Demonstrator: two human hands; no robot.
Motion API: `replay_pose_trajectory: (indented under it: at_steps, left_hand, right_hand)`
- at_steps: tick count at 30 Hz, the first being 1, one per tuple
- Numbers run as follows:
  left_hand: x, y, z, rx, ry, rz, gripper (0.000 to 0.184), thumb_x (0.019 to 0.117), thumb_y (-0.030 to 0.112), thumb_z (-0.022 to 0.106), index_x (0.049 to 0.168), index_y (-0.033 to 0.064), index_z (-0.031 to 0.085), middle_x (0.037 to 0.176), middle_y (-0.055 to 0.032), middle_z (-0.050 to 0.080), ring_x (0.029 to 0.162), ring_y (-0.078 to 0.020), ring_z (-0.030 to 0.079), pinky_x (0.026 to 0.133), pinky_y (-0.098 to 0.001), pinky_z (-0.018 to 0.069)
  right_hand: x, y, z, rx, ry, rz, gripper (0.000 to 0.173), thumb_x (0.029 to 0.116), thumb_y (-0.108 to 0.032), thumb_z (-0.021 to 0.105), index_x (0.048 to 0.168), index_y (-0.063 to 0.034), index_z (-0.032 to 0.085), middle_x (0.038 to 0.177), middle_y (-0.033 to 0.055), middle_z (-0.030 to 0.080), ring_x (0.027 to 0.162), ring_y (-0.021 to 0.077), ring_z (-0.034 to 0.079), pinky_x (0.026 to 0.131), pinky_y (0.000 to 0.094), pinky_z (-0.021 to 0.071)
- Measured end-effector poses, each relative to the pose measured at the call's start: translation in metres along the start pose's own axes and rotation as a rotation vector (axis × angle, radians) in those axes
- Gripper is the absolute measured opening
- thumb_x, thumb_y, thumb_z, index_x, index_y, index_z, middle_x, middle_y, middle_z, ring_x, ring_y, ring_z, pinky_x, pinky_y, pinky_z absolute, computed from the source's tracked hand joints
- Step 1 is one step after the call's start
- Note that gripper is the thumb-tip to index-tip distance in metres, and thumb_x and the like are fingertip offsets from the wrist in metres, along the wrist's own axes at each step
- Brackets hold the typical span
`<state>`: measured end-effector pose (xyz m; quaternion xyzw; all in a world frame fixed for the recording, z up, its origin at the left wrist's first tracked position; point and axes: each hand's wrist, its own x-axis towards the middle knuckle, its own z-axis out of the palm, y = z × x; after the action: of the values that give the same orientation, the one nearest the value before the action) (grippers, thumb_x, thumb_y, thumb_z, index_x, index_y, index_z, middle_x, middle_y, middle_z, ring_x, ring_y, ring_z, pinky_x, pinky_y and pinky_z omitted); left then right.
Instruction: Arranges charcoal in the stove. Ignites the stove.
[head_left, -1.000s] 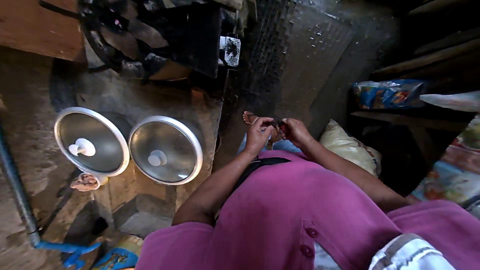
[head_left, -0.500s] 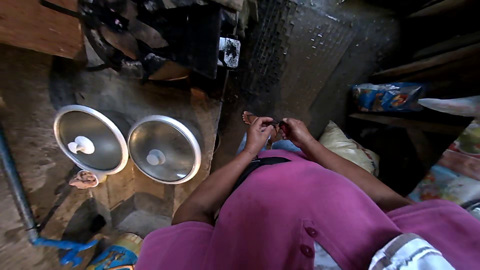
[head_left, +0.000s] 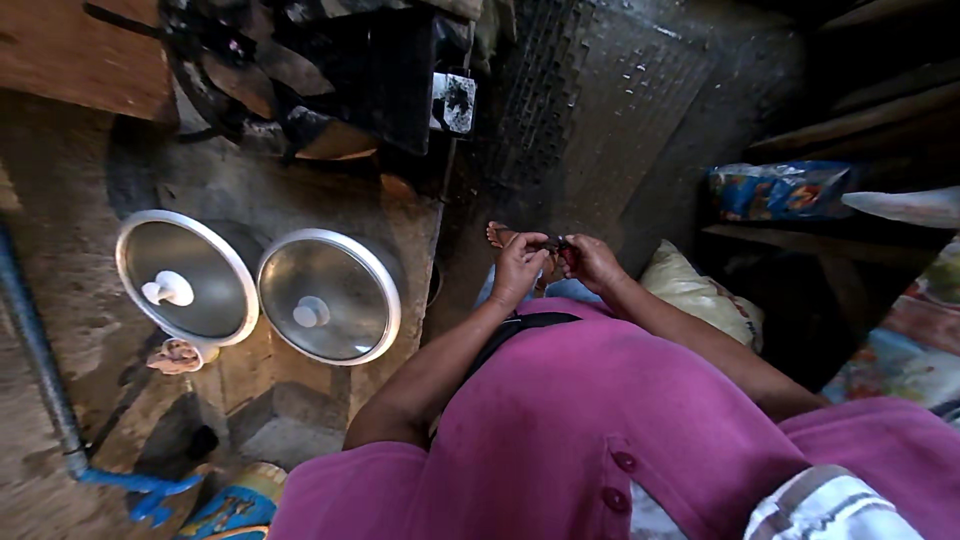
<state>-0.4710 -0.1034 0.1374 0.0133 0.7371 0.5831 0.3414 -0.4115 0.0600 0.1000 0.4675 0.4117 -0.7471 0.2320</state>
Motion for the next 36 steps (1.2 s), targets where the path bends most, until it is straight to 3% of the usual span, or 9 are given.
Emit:
replay_pose_trajectory:
  at_steps: [25,36]
  left_hand:
    - [-0.004,-0.004,0.006,-0.033,0.002,-0.020,0.026,0.0944,-0.004,0.065,0.120,-0.0045,0.063,0.115,-0.0155,0.065,0.088,-0.0142,0.068,0.080,-0.0297,0.0601]
    - [-0.002,-0.006,0.010,-0.056,-0.017,0.013,0.026,0.0950,-0.003,0.065,0.121,-0.0047,0.063,0.121,-0.0170,0.064,0.098,-0.0181,0.068,0.087,-0.0332,0.0596]
  right_hand:
    - [-0.005,0.004,-0.008,0.020,0.007,-0.012,0.031,0.1102,-0.029,0.039,0.106,-0.0075,0.061,0.078,0.0037,0.063,0.056,0.0117,0.057,0.049,0.0262,0.0493]
    - [-0.009,0.006,-0.011,0.024,0.016,-0.014,0.030,0.1097,-0.028,0.040,0.108,-0.0067,0.060,0.078,0.0036,0.063,0.057,0.0117,0.058,0.050,0.0265,0.0504]
